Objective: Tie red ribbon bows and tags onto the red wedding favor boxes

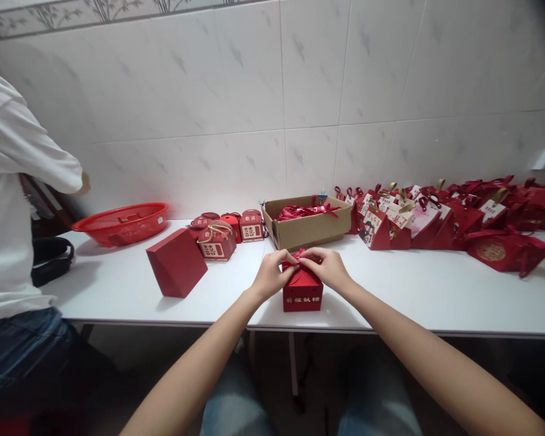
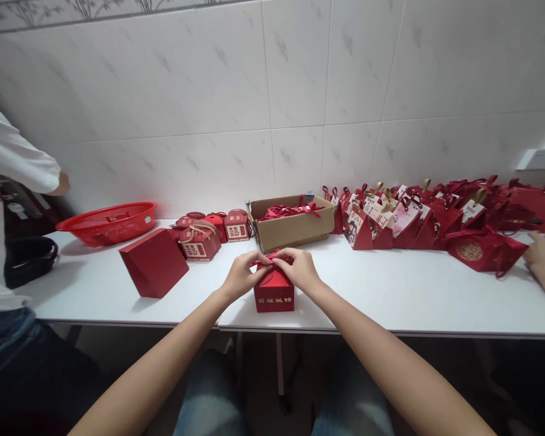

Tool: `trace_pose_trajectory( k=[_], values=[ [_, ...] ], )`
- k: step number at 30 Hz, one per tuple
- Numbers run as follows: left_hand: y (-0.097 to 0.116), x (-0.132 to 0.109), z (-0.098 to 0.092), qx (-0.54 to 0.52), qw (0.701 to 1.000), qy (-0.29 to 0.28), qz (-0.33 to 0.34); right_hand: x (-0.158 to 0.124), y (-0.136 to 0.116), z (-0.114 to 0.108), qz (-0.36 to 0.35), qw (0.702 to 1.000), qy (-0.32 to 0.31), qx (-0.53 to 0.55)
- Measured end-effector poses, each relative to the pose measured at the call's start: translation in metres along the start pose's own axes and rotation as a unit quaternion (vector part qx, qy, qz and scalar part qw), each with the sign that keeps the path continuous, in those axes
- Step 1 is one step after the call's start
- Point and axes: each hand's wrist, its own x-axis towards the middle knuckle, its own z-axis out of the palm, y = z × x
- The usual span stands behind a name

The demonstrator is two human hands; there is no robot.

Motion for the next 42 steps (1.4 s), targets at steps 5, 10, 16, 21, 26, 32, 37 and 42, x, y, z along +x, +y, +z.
trace_pose_trajectory(
  k=[5, 10, 16, 21, 26, 32, 37, 42],
  values=[
    [-0.001, 0.001, -0.001, 0.031, 0.998, 0.049, 0.009, 0.002, -0.003, -0.008, -0.059, 0.991, -0.069, -0.097],
    [0.002, 0.001, -0.001, 0.071, 0.995, 0.055, 0.03, 0.004, -0.008, -0.007, -0.076, 0.977, -0.085, -0.181],
    [0.003, 0.0, 0.005, 0.116, 0.991, 0.069, 0.014, 0.01, -0.012, -0.001, 0.133, 0.987, -0.089, -0.027],
    [-0.001, 0.001, 0.009, 0.111, 0.99, 0.078, 0.027, 0.01, -0.01, -0.001, 0.171, 0.966, -0.155, 0.117],
    [0.005, -0.001, 0.002, 0.134, 0.977, 0.161, 0.051, 0.004, -0.007, -0.001, 0.198, 0.936, -0.126, 0.263],
    [0.015, -0.002, -0.002, 0.061, 0.998, 0.008, -0.009, 0.001, -0.013, -0.004, 0.199, 0.934, -0.129, 0.266],
    [0.012, 0.001, -0.001, 0.039, 0.997, 0.001, -0.063, 0.0, -0.01, -0.009, 0.222, 0.942, -0.13, 0.215],
    [0.012, 0.002, -0.007, 0.031, 0.998, -0.027, -0.051, -0.002, -0.007, -0.018, 0.175, 0.974, -0.105, 0.099]
  ],
)
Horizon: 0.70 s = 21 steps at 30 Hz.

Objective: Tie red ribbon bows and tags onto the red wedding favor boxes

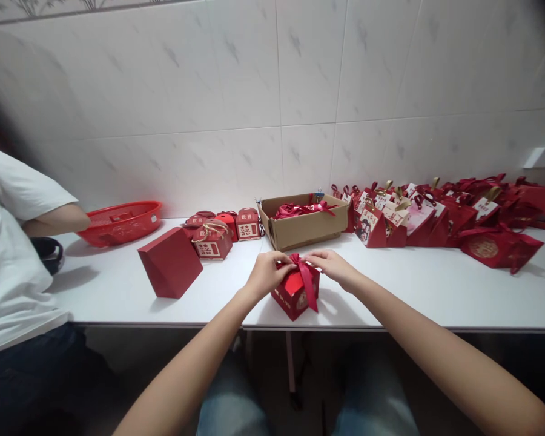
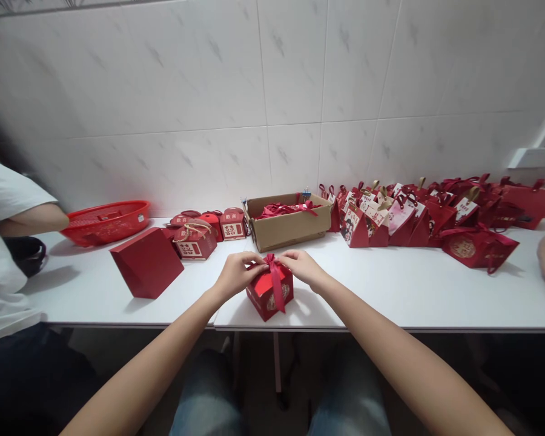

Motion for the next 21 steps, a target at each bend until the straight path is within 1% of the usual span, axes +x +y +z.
trace_pose_trajectory(
  k=[3, 5, 8, 10, 13, 16, 17, 18, 19, 21],
  values=[
    [0.002, 0.0, -0.005, -0.016, 0.999, -0.035, 0.001, -0.004, 0.0, -0.003, -0.016, 0.998, 0.023, -0.057],
    [0.002, -0.001, -0.006, -0.038, 0.998, -0.046, -0.007, -0.006, 0.001, -0.003, -0.031, 0.995, 0.014, -0.092],
    [0.001, -0.003, -0.006, -0.074, 0.996, -0.043, -0.026, -0.006, 0.004, -0.002, -0.059, 0.991, -0.001, -0.124],
    [0.0, -0.004, -0.005, -0.087, 0.995, -0.037, -0.031, -0.004, 0.006, -0.001, -0.078, 0.985, 0.014, -0.151],
    [-0.002, -0.004, -0.005, -0.084, 0.996, -0.027, -0.017, -0.004, 0.009, -0.001, -0.137, 0.965, 0.06, -0.217],
    [-0.004, -0.004, -0.007, -0.056, 0.998, -0.022, 0.005, -0.008, 0.004, -0.005, -0.224, 0.928, 0.086, -0.286],
    [-0.005, -0.004, -0.007, -0.043, 0.999, -0.023, 0.013, -0.01, 0.001, -0.008, -0.241, 0.914, 0.081, -0.316],
    [-0.006, -0.003, -0.008, -0.029, 0.999, -0.025, 0.023, -0.012, -0.003, -0.011, -0.242, 0.903, 0.064, -0.349],
    [-0.007, -0.003, -0.009, -0.013, 0.999, -0.03, 0.034, -0.015, -0.008, -0.015, -0.228, 0.894, 0.036, -0.383],
    [-0.008, -0.002, -0.011, 0.022, 0.997, -0.04, 0.059, -0.017, -0.016, -0.021, -0.172, 0.884, -0.023, -0.434]
  ],
)
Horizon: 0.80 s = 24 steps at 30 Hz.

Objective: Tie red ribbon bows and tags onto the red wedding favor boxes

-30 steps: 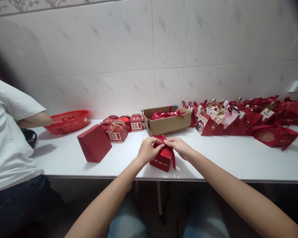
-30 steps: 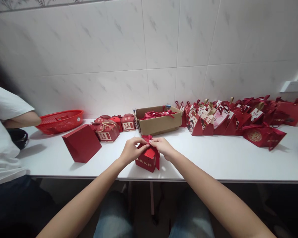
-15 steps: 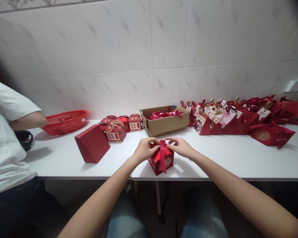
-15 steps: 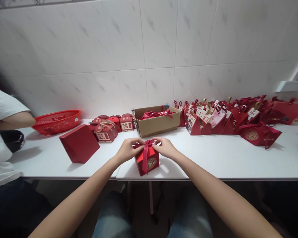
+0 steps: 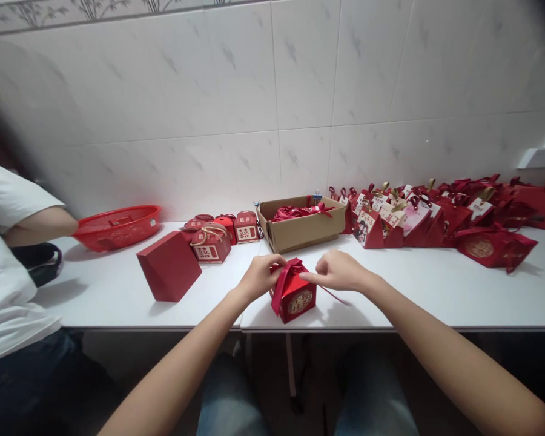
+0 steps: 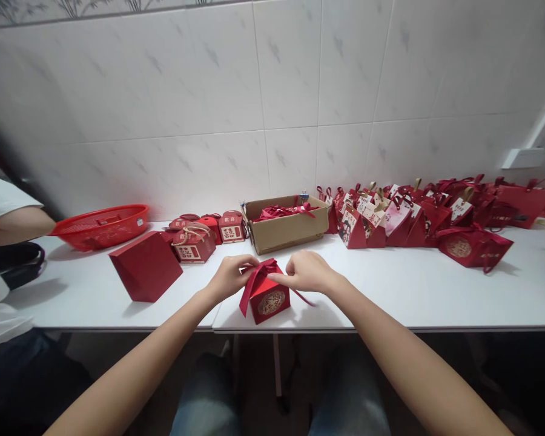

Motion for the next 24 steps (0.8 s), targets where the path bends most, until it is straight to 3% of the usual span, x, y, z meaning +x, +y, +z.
trace_pose_trajectory(
  k=[1, 3, 5, 8, 13, 16, 24],
  values=[
    [-0.001, 0.0, -0.001, 0.019, 1.0, -0.006, 0.014, 0.001, 0.0, -0.004, 0.01, 1.0, -0.021, -0.007],
    [-0.001, 0.002, -0.003, 0.056, 0.997, -0.018, 0.042, 0.004, 0.0, -0.008, -0.009, 1.0, 0.004, 0.005],
    [-0.001, 0.004, -0.006, 0.085, 0.994, -0.032, 0.065, 0.01, -0.001, -0.007, -0.087, 0.994, 0.047, 0.044],
    [0.0, 0.007, -0.011, 0.117, 0.989, -0.048, 0.079, 0.019, -0.004, 0.003, -0.179, 0.977, 0.032, 0.115],
    [0.002, 0.011, -0.017, 0.166, 0.982, -0.062, 0.065, 0.024, -0.006, 0.025, -0.153, 0.974, 0.053, 0.158],
    [0.001, 0.012, -0.019, 0.181, 0.978, -0.072, 0.076, 0.022, -0.004, 0.032, -0.173, 0.972, 0.074, 0.142],
    [-0.005, 0.017, -0.025, 0.182, 0.976, -0.089, 0.077, 0.019, 0.002, 0.021, -0.199, 0.972, 0.017, 0.126]
  ],
)
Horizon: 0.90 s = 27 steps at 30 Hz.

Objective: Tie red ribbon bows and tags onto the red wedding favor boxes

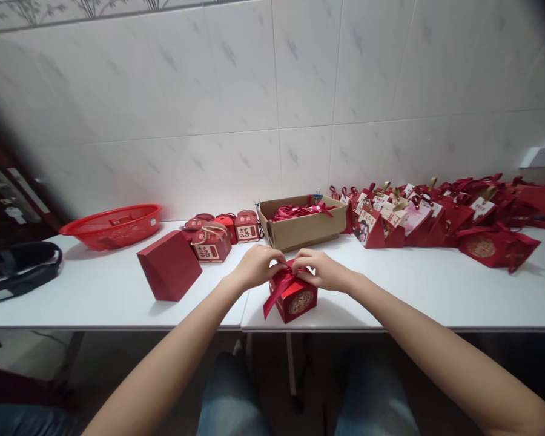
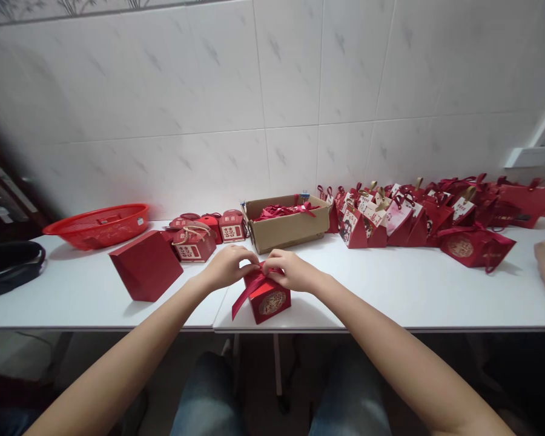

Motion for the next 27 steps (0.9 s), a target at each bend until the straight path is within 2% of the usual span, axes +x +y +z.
trace_pose_trajectory(
  k=[5, 8, 10, 15, 17, 21, 24, 27],
  values=[
    [0.004, -0.002, 0.001, -0.13, 0.991, 0.008, -0.031, -0.001, -0.001, -0.007, 0.022, 1.0, -0.022, -0.001],
    [0.006, -0.003, 0.002, -0.23, 0.973, -0.015, -0.026, -0.002, -0.003, -0.007, 0.028, 0.999, -0.023, 0.001],
    [0.007, -0.002, 0.004, -0.256, 0.966, -0.036, -0.01, -0.003, -0.006, -0.007, 0.035, 0.999, -0.02, 0.012],
    [0.004, -0.001, 0.004, -0.238, 0.969, -0.062, -0.023, -0.004, -0.008, -0.012, 0.084, 0.993, 0.008, 0.086],
    [0.004, -0.001, 0.004, -0.233, 0.969, -0.073, -0.026, -0.005, -0.006, -0.015, 0.107, 0.99, 0.02, 0.087],
    [0.005, 0.0, 0.004, -0.217, 0.973, -0.076, -0.019, -0.007, -0.001, -0.015, 0.158, 0.986, 0.002, 0.05],
    [0.006, 0.001, 0.004, -0.218, 0.974, -0.064, 0.0, -0.007, 0.002, -0.012, 0.158, 0.987, 0.015, 0.038],
    [0.007, 0.001, 0.003, -0.208, 0.976, -0.065, -0.001, -0.006, 0.003, -0.007, 0.146, 0.985, 0.063, 0.061]
  ],
)
